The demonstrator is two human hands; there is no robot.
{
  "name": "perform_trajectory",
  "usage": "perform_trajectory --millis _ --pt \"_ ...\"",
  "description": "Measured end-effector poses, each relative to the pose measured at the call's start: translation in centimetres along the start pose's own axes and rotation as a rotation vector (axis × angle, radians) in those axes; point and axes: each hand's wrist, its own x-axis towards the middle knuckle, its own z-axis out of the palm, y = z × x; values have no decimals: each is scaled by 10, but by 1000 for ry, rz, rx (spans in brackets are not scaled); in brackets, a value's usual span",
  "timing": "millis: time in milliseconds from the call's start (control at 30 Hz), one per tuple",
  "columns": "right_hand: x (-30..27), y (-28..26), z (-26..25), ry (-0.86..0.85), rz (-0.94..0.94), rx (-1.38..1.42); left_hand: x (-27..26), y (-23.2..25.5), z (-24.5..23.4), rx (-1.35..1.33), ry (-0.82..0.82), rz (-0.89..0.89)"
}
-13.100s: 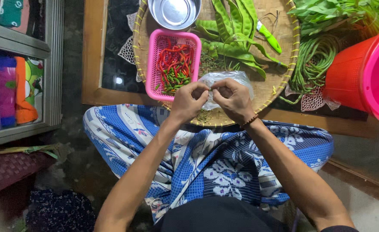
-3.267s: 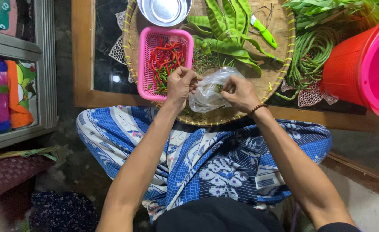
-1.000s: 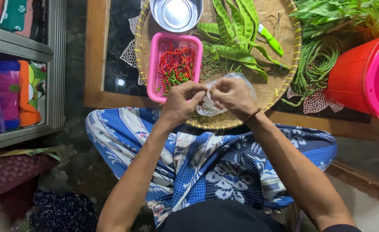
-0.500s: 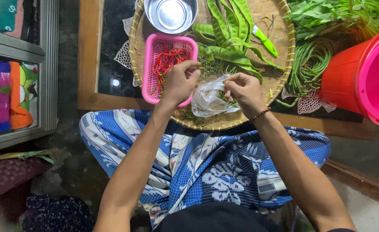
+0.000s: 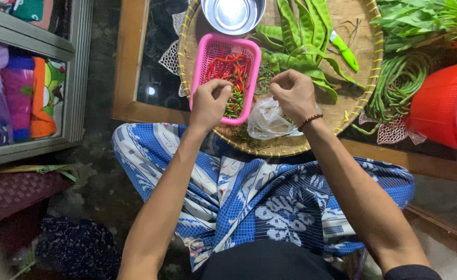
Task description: The person sits cross-legged on the floor and repeatedly picks red and green chilies from a pink basket, removes their stems by hand, and places the chilies into a clear plastic bag on a woven tray.
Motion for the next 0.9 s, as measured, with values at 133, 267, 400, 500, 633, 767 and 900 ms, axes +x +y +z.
perform_trajectory --millis 133,267,400,500,633,767,900 --pt "5 13 -13 -24 -195 -419 3 -4 26 63 -35 -8" --pt "9 21 -10 -67 -274 -493 9 -5 46 147 -52 -20" --pt "20 21 0 -12 -357 -591 17 -2 56 176 -44 33" --pt "28 24 9 -32 -386 -593 22 2 56 166 -42 -3" --pt "41 30 18 -85 -396 -697 28 8 49 133 -10 -17" --pt "40 35 16 -91 -350 -684 30 7 41 119 -24 -25" --pt "32 26 11 -38 -329 -596 30 1 35 -9 -24 -76"
